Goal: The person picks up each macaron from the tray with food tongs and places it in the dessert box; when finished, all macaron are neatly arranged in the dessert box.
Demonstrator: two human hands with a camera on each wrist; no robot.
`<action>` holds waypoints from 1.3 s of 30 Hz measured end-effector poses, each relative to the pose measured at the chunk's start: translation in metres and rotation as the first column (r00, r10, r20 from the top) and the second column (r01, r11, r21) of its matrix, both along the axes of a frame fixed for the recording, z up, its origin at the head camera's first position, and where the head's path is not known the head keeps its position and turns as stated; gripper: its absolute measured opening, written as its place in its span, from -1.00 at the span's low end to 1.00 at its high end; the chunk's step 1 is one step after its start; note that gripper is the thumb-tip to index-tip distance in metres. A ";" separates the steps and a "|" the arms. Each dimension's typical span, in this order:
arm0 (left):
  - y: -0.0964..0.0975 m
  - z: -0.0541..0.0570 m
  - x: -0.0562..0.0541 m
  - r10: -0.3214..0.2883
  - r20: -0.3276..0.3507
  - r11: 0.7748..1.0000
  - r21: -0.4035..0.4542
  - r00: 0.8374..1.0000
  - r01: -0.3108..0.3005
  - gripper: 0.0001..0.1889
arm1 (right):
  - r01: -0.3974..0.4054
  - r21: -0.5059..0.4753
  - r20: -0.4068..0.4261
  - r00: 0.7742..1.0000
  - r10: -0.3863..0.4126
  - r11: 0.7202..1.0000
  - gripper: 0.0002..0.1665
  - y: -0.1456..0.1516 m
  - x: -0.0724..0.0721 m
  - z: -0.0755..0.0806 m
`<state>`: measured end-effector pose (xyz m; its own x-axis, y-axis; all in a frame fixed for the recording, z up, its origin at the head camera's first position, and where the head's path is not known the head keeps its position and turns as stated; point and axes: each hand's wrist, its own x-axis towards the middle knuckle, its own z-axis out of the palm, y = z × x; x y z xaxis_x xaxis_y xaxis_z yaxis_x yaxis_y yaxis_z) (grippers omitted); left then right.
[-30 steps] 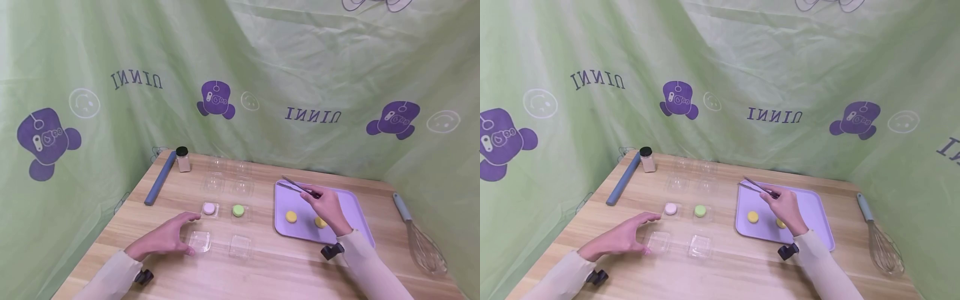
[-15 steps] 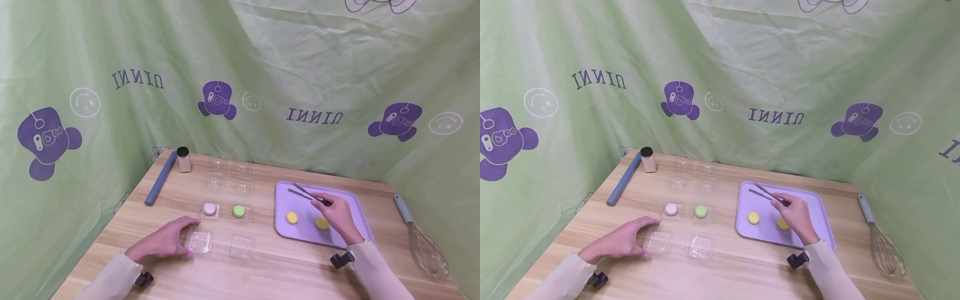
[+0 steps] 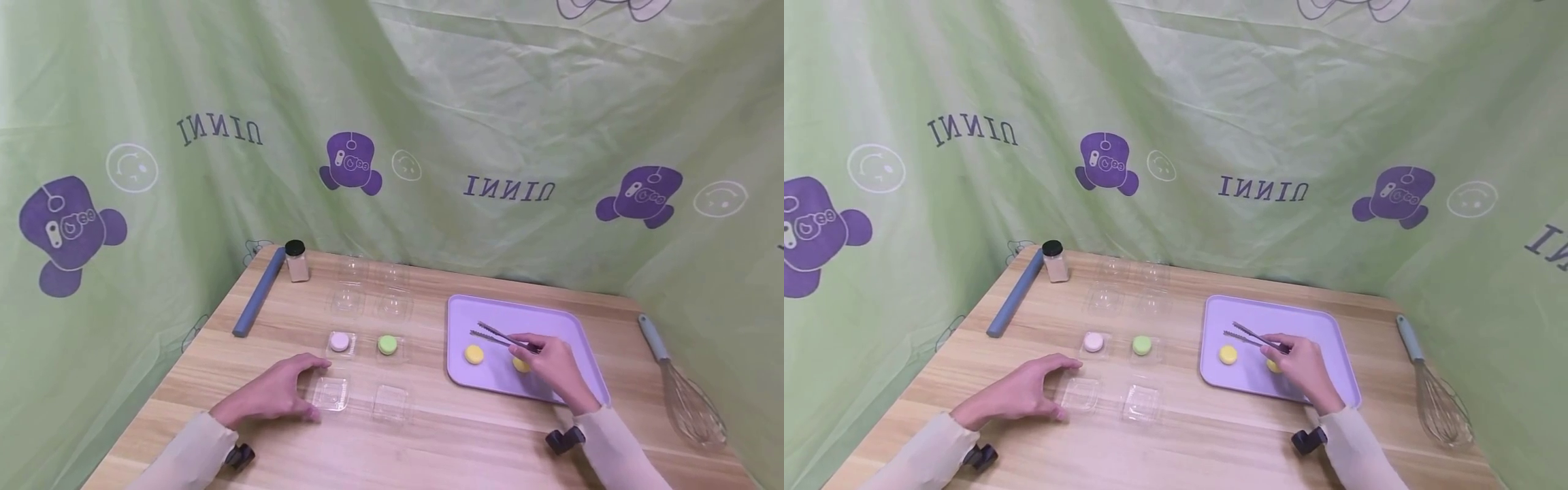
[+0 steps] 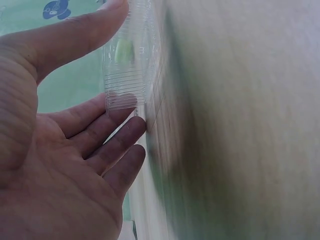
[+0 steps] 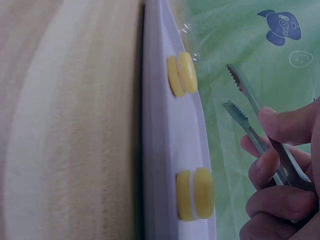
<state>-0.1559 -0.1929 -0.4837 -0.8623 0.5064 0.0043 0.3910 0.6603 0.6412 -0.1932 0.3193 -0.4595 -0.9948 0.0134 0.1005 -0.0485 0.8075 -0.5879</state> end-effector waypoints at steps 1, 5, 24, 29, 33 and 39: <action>0.000 0.000 0.000 0.003 0.003 1.000 -0.002 1.000 -0.003 -0.07 | -0.006 0.003 0.004 1.000 0.006 1.000 -0.62 -0.001 0.001 -0.001; 0.001 -0.001 -0.001 0.015 0.022 1.000 -0.004 1.000 -0.015 -0.06 | -0.036 0.025 0.013 0.999 0.035 0.999 -0.66 -0.002 0.006 -0.005; 0.002 0.002 0.000 0.012 0.041 1.000 0.028 0.999 -0.013 -0.05 | -0.102 0.143 -0.036 0.993 0.109 0.984 -0.73 -0.007 0.015 -0.017; 0.003 0.004 0.000 0.007 0.023 1.000 0.020 1.000 -0.007 -0.05 | -0.116 0.162 -0.088 0.987 0.132 0.980 -0.74 -0.007 0.017 -0.018; 0.003 0.004 0.001 0.009 0.015 1.000 0.014 1.000 -0.009 -0.05 | -0.125 0.182 -0.098 0.985 0.145 0.975 -0.74 -0.006 0.018 -0.019; 0.004 0.002 0.000 0.019 0.033 1.000 0.013 0.999 -0.020 -0.05 | -0.127 0.228 -0.120 0.980 0.157 0.965 -0.74 -0.008 0.017 -0.023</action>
<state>-0.1555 -0.1889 -0.4812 -0.8719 0.4894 -0.0177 0.3563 0.6588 0.6626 -0.1759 0.3115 -0.4821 -0.9615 -0.1645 0.2200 -0.2395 0.8941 -0.3784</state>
